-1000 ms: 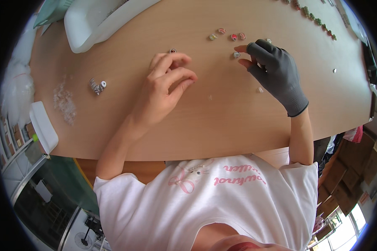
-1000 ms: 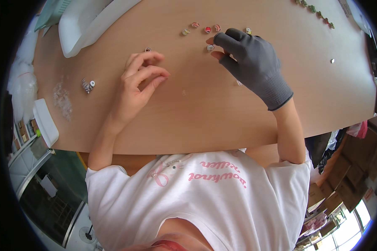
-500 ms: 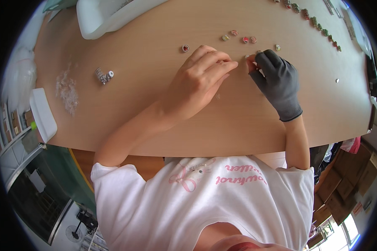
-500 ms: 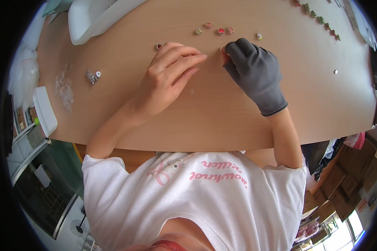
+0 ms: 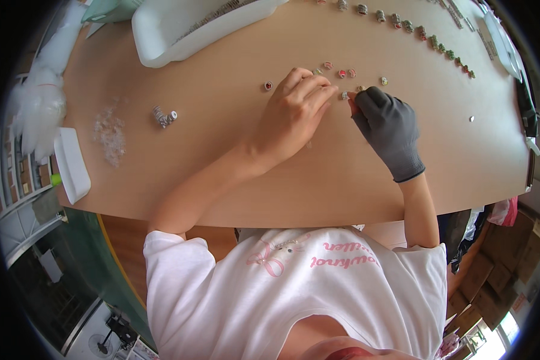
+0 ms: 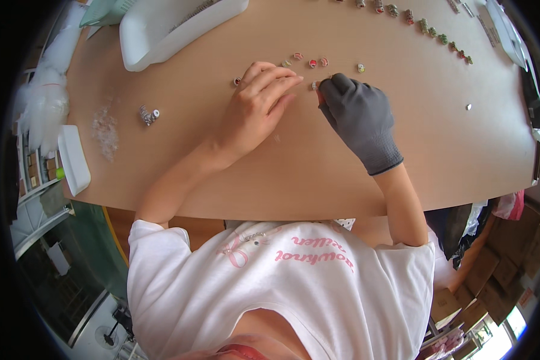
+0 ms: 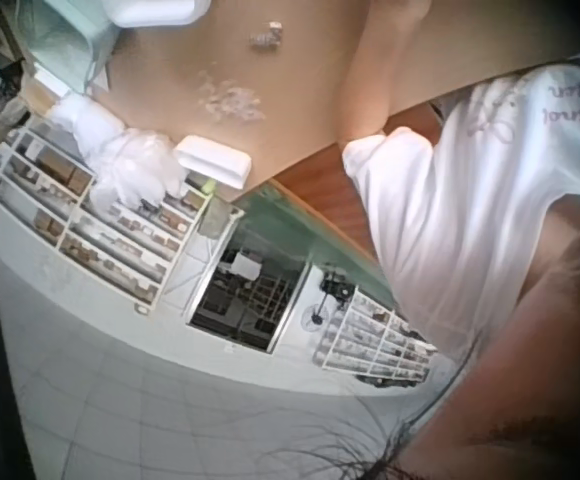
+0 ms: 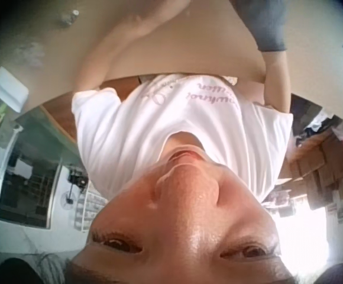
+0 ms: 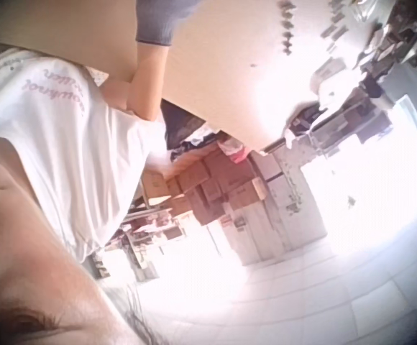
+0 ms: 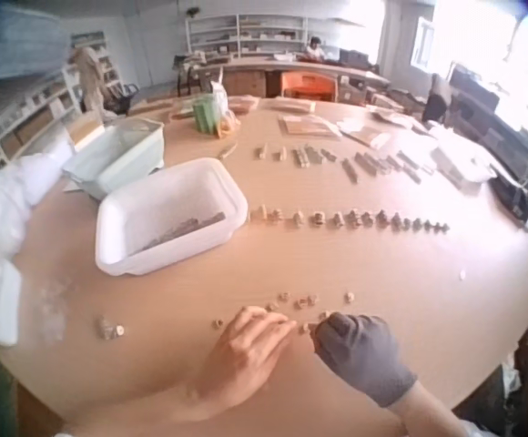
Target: The person assembles small plastic parts by hand, then organizes them into rows in a white plastic tray on a workbench.
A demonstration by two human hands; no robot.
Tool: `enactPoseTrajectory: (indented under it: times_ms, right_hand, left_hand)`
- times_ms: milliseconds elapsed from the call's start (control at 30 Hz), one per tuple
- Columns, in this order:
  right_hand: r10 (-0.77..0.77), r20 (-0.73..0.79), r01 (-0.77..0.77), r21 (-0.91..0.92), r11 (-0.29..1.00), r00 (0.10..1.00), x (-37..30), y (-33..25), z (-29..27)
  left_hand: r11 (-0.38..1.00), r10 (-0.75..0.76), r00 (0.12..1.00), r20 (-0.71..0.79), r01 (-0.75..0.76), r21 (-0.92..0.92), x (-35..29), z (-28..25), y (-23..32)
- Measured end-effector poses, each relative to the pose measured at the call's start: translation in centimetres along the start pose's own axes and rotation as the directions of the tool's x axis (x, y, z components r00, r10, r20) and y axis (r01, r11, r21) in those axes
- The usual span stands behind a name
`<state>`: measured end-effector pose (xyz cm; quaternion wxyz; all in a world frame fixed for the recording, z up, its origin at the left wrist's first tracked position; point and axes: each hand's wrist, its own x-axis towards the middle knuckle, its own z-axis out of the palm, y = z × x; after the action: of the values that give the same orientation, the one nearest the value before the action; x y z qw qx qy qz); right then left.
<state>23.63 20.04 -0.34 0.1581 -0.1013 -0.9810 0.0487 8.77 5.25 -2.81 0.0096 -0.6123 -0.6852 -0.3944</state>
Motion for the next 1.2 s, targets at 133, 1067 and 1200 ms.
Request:
enactPoseTrajectory:
  times_ms: [133, 1067, 1200]
  right_hand:
    - [-0.028, 0.010, 0.029, -0.073, 0.997, 1.000, 0.4, -0.4, 0.5]
    - [-0.069, 0.063, 0.070, -0.016, 0.997, 0.996, 1.4, 1.6, 0.4]
    - [0.049, -0.026, -0.037, 0.348, 0.937, 0.998, 0.9, -1.0, -0.2]
  left_hand:
    - [0.999, 0.017, 0.999, -0.031, -0.016, 0.040, 0.1, -0.3, 0.0]
    - [0.994, -0.009, 0.999, -0.044, 0.004, -0.108, -0.3, 1.2, -0.7]
    - [0.944, -0.041, 0.997, -0.066, 0.017, -0.329, -1.3, 2.1, -0.7]
